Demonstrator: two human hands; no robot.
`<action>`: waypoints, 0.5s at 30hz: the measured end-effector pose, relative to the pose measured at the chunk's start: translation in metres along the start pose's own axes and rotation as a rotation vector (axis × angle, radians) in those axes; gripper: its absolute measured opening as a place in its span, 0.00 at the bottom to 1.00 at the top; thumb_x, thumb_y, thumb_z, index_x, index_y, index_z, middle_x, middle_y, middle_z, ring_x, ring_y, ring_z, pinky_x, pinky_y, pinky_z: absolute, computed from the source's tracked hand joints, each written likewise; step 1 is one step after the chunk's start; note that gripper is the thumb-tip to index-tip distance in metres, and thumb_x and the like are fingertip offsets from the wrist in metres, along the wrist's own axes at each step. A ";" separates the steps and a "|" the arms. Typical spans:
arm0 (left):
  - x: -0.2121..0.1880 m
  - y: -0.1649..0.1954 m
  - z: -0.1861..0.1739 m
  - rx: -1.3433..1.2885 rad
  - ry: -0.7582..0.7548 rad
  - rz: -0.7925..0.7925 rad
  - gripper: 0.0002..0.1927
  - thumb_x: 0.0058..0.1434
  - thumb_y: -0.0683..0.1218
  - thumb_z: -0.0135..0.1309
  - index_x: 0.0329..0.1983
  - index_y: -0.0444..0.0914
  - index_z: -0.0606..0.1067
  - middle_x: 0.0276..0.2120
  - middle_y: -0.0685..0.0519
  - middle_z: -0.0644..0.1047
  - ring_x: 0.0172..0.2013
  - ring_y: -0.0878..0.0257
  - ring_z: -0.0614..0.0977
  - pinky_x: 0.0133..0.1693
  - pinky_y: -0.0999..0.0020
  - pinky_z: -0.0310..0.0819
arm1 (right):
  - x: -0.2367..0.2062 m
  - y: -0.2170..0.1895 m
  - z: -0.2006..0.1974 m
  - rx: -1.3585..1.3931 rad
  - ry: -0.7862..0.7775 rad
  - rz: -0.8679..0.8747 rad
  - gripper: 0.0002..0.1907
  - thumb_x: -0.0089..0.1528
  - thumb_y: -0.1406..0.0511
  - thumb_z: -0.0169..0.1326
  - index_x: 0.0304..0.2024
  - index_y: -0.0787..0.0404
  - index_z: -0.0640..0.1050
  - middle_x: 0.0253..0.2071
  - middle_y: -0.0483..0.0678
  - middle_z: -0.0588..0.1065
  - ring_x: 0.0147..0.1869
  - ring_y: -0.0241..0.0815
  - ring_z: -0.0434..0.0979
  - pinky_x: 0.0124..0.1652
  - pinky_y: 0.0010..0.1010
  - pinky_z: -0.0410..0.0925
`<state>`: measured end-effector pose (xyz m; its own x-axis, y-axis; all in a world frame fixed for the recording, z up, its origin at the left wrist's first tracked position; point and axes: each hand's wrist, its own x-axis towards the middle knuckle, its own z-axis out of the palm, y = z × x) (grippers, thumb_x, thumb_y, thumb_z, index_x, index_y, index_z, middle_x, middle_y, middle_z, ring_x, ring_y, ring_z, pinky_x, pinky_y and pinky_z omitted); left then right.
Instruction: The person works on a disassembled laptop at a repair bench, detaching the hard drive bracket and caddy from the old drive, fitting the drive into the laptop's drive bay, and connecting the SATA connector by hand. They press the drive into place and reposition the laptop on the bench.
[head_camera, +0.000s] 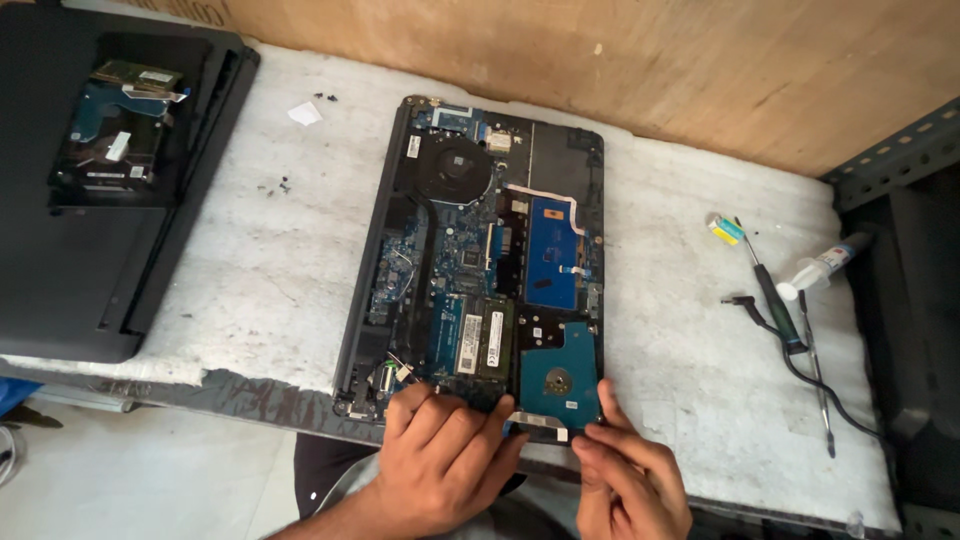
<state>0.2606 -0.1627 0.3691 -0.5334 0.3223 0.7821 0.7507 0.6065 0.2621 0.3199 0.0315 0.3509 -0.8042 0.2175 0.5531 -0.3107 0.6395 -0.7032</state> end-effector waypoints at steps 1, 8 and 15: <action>0.000 0.000 0.000 -0.001 -0.002 0.006 0.19 0.57 0.47 0.68 0.49 0.35 0.79 0.32 0.57 0.73 0.34 0.60 0.75 0.45 0.58 0.67 | -0.001 0.001 0.000 -0.005 0.000 0.002 0.02 0.62 0.73 0.58 0.35 0.64 0.82 0.39 0.54 0.75 0.61 0.61 0.80 0.58 0.45 0.73; 0.001 0.002 0.000 -0.031 0.014 -0.006 0.20 0.56 0.47 0.68 0.49 0.34 0.79 0.31 0.57 0.73 0.34 0.60 0.75 0.45 0.57 0.66 | -0.004 0.007 -0.004 0.003 -0.007 0.012 0.01 0.62 0.71 0.59 0.36 0.62 0.81 0.37 0.53 0.75 0.60 0.60 0.81 0.58 0.44 0.74; -0.002 0.002 0.000 -0.028 0.030 -0.002 0.20 0.56 0.46 0.69 0.49 0.34 0.79 0.32 0.56 0.74 0.34 0.60 0.75 0.43 0.56 0.65 | -0.004 0.006 -0.005 -0.006 -0.007 0.026 0.03 0.62 0.72 0.58 0.38 0.63 0.81 0.37 0.54 0.74 0.60 0.61 0.81 0.55 0.41 0.75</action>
<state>0.2626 -0.1619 0.3681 -0.5236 0.2989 0.7978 0.7604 0.5862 0.2795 0.3241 0.0382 0.3471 -0.8155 0.2294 0.5313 -0.2860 0.6383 -0.7147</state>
